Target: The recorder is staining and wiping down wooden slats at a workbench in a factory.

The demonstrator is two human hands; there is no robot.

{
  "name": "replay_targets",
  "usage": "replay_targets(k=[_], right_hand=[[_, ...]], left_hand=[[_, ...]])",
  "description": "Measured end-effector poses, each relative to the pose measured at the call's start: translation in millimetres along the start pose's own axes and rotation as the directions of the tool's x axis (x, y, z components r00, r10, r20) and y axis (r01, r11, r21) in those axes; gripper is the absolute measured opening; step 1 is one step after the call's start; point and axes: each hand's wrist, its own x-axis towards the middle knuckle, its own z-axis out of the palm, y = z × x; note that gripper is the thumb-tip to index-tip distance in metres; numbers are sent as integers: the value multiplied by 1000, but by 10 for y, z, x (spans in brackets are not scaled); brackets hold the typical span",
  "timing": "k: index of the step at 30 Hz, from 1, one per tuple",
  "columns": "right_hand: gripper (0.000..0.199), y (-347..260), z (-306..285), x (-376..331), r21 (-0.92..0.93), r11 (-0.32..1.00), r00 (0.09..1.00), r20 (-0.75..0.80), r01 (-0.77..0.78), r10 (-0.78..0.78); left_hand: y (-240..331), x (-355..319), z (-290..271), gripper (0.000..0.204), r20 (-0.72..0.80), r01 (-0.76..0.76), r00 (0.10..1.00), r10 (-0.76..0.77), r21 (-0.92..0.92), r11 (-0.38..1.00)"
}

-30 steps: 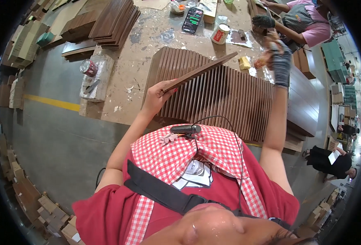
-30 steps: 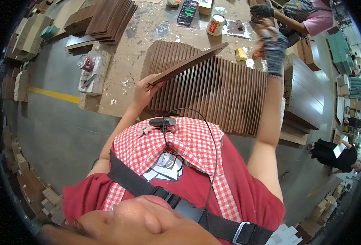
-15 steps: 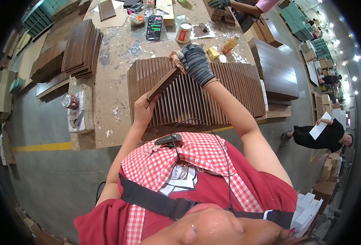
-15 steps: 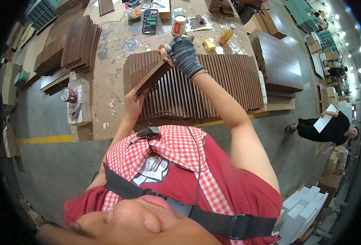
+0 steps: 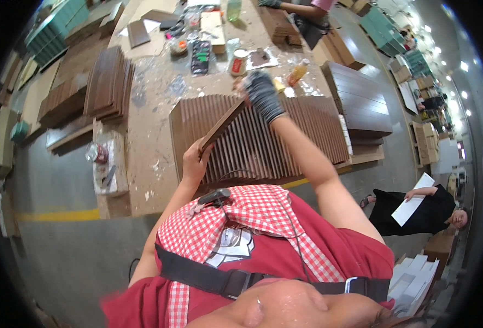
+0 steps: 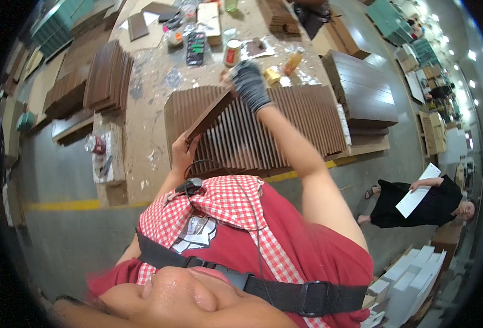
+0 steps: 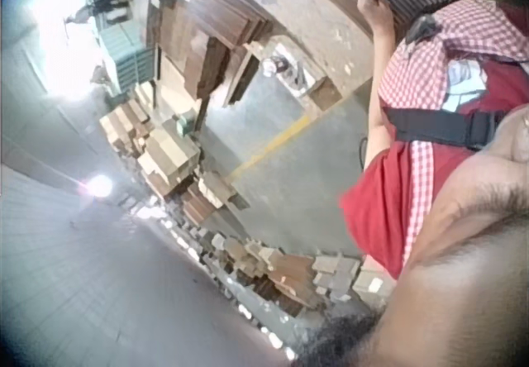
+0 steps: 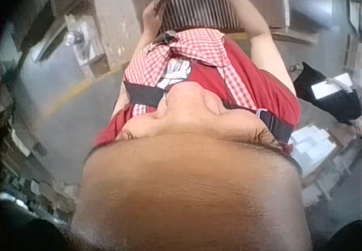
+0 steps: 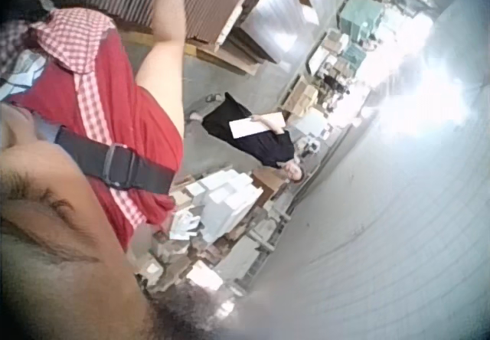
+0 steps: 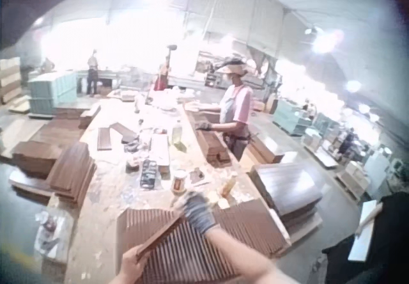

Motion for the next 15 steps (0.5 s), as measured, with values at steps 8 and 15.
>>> replay_targets(k=[8,15], right_hand=[[23,-1228,100,-701,120,912,803,-529,391,-275],[18,-239,-3,-219,808,579,944,-267,109,196]], left_hand=[[-91,-25,-22,23,73,71,995,-70,-12,997],[86,-24,-4,22,4,-53,999,53,-35,998]])
